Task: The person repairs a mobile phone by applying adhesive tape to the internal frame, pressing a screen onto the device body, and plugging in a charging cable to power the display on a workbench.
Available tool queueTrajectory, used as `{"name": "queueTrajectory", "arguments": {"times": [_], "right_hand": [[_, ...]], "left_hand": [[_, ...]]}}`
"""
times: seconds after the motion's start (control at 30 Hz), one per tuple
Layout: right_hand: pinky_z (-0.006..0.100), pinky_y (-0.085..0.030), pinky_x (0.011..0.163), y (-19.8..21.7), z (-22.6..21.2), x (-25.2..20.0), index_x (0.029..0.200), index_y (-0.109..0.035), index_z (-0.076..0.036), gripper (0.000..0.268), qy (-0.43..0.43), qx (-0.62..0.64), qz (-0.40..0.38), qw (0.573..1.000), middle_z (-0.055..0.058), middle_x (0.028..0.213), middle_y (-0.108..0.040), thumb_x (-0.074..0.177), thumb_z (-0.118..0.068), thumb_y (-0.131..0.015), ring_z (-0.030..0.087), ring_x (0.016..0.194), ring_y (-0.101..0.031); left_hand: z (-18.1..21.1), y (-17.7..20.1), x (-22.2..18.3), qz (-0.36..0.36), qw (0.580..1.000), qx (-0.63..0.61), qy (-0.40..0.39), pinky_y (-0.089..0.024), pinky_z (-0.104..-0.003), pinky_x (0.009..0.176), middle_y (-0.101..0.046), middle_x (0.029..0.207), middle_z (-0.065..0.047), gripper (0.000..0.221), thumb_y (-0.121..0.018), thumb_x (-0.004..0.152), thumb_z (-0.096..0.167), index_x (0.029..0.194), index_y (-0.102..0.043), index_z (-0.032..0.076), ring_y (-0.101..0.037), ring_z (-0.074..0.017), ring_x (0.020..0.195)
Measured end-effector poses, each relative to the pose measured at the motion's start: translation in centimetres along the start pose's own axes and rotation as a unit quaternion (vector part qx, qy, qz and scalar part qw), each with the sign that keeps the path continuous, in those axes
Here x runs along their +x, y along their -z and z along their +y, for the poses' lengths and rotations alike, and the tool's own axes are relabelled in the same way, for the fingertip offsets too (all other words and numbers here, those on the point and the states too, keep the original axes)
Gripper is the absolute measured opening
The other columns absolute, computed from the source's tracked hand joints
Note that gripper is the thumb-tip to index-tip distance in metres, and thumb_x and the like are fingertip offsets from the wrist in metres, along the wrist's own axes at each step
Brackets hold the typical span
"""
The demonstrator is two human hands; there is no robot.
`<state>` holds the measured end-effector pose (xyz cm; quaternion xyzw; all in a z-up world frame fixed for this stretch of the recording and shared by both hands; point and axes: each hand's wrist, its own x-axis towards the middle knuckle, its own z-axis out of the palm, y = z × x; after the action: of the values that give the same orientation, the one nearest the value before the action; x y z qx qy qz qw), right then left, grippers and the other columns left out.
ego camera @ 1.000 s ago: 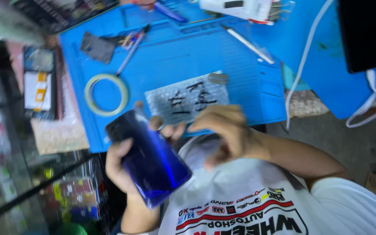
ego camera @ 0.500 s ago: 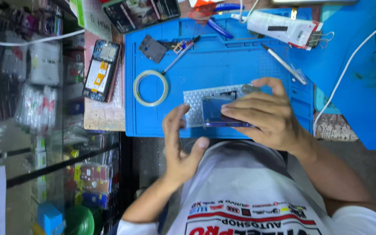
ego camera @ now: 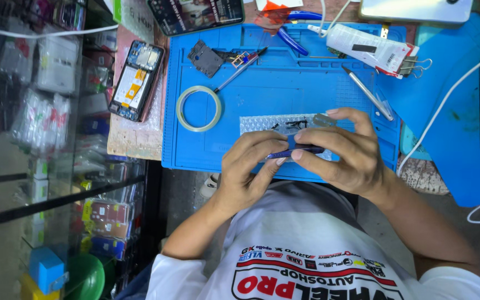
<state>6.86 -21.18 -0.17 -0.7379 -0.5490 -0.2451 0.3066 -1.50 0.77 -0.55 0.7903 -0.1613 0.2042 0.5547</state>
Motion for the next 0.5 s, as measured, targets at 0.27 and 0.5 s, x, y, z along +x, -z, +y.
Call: {"name": "queueTrajectory", "arguments": {"times": [0.27,0.5], "right_hand": [[0.049,-0.043,0.105,0.7,-0.5,1.5,0.121,-0.066,-0.021,0.030,-0.008,-0.009,-0.025,1.000,0.005,0.110,-0.073,0.095,-0.013,-0.080,0.017,0.092,-0.075],[0.052,-0.051,0.096,3.1,-0.2,-0.8,0.105,-0.062,-0.006,0.038,-0.077,-0.054,0.003,0.996,0.021,0.109,-0.072,0.079,-0.030,-0.077,0.033,0.099,-0.072]], "left_hand": [[-0.4,0.1,0.0,-0.007,1.000,-0.009,-0.015,-0.058,-0.034,0.092,-0.069,0.122,-0.012,0.025,-0.076,0.096,0.004,0.119,-0.067,0.004,-0.070,-0.0266,0.109],[-0.2,-0.3,-0.6,0.004,0.999,0.011,-0.045,-0.057,-0.047,0.109,-0.067,0.121,-0.017,0.025,-0.071,0.092,-0.003,0.115,-0.062,0.000,-0.070,-0.0346,0.114]]}}
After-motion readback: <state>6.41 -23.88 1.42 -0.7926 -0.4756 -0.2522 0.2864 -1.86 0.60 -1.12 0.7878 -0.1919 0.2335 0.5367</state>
